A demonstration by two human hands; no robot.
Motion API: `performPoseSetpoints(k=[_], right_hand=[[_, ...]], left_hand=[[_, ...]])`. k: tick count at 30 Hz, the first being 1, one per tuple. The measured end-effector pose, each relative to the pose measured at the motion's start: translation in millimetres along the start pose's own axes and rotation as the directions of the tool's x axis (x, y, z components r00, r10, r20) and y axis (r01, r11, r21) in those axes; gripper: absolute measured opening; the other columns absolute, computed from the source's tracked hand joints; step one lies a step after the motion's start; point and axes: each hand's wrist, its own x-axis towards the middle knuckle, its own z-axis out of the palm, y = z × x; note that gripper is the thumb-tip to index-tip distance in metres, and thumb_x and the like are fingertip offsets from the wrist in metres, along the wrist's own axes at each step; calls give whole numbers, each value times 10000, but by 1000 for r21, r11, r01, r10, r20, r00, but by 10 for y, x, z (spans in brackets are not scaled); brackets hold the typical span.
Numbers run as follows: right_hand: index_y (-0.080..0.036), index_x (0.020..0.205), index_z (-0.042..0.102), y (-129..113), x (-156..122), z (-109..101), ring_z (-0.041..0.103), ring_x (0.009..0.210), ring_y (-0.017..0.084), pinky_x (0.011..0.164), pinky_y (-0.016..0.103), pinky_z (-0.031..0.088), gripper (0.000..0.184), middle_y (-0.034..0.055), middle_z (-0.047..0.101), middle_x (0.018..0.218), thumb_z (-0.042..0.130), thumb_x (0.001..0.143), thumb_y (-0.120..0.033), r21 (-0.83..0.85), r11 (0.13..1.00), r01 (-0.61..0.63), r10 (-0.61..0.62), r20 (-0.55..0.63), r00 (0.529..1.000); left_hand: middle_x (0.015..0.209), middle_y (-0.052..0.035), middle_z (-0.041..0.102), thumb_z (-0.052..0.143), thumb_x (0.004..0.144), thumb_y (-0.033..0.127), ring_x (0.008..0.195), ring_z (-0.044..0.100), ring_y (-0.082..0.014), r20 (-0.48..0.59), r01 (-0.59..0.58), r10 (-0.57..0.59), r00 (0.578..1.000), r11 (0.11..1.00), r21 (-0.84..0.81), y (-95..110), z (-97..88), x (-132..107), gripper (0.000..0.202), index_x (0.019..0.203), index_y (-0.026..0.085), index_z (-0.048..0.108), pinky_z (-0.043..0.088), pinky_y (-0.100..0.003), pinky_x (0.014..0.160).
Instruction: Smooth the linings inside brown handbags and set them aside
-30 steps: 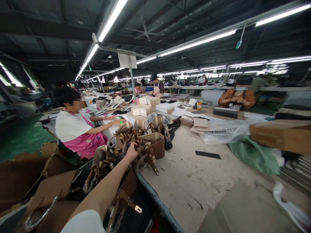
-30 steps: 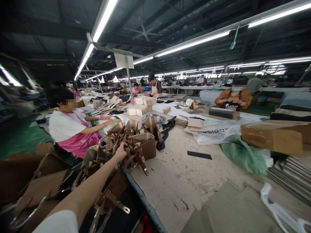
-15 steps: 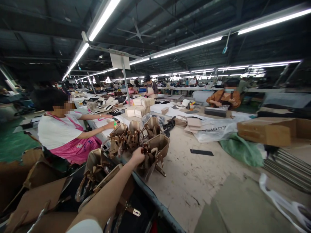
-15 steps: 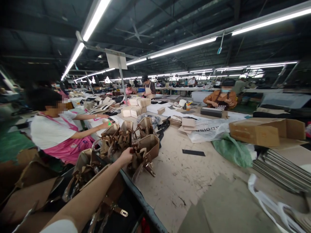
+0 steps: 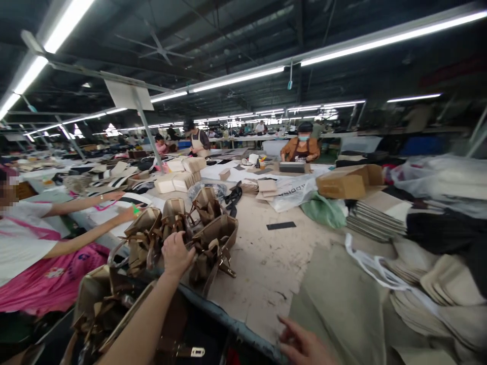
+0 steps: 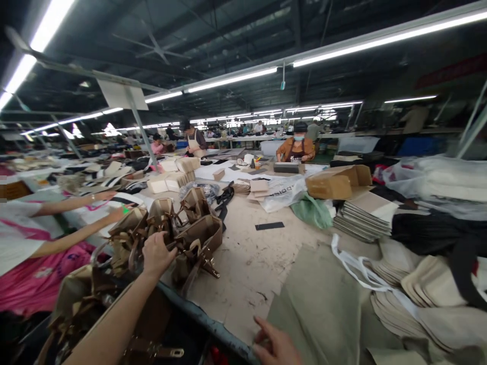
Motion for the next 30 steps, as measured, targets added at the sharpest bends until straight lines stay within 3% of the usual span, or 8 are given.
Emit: performPoseSetpoints(k=[4,7,11,16,20,24,28,30], right_hand=[[-201,1369,419,-329,376,300,622,773,168,668,261,491,718,80,606,1125,596,681,-307,157,987,-35,20,97,995],[-215,1440,267,-455,574,472,552,1074,237,851,315,467,959,107,475,1327,722,602,-321,256,967,15,-41,95,995],[-230,1445,218,-510,823,563,390,1253,302,1037,428,313,1202,122,368,1416,848,429,-352,403,905,135,-117,-71,991],[-196,1110,544,-553,933,400,514,1079,306,981,473,341,597,71,603,1091,760,564,-305,522,820,234,-38,-358,933],[-242,1152,470,-593,791,126,531,1075,257,942,402,398,635,34,602,1117,738,589,-363,580,728,366,-96,-443,891],[-214,1114,477,-611,330,-358,589,752,180,712,337,485,594,4,614,850,744,624,-418,658,642,393,22,-528,849],[-283,1272,395,-704,-470,-1135,401,475,50,555,221,438,598,-86,463,661,683,755,-370,669,516,535,168,-691,703],[-277,1214,494,-752,-865,-1522,278,420,13,507,178,410,483,-93,409,644,678,771,-328,653,439,618,117,-723,681]], left_hand=[[726,-56,580,624,597,306,812,591,-268,305,190,-130,944,966,-177,152,23,135,175,712,191,557,455,-345,700],[451,48,369,557,653,497,387,402,-123,516,279,-128,847,934,-226,308,132,54,322,594,196,459,356,-253,434],[441,122,213,545,642,645,337,175,-37,726,386,-67,684,878,-283,637,259,-173,462,671,191,469,268,-197,386],[426,136,179,718,627,497,364,88,-2,927,721,-7,375,631,-287,1234,258,-367,398,746,139,588,197,-151,391],[431,116,194,684,711,367,361,118,-9,964,787,124,237,558,-265,1736,157,-493,280,837,118,660,280,-170,405],[492,70,304,562,801,271,369,254,-37,925,813,258,278,450,-370,2110,-172,-497,309,1052,105,636,369,-202,421],[583,31,432,477,856,222,447,447,-87,812,865,371,450,43,-499,2276,-544,-388,551,1356,41,332,440,-209,429],[584,31,460,426,897,248,464,493,-92,756,849,392,524,-166,-502,2337,-574,-411,593,1401,24,206,489,-208,479]])
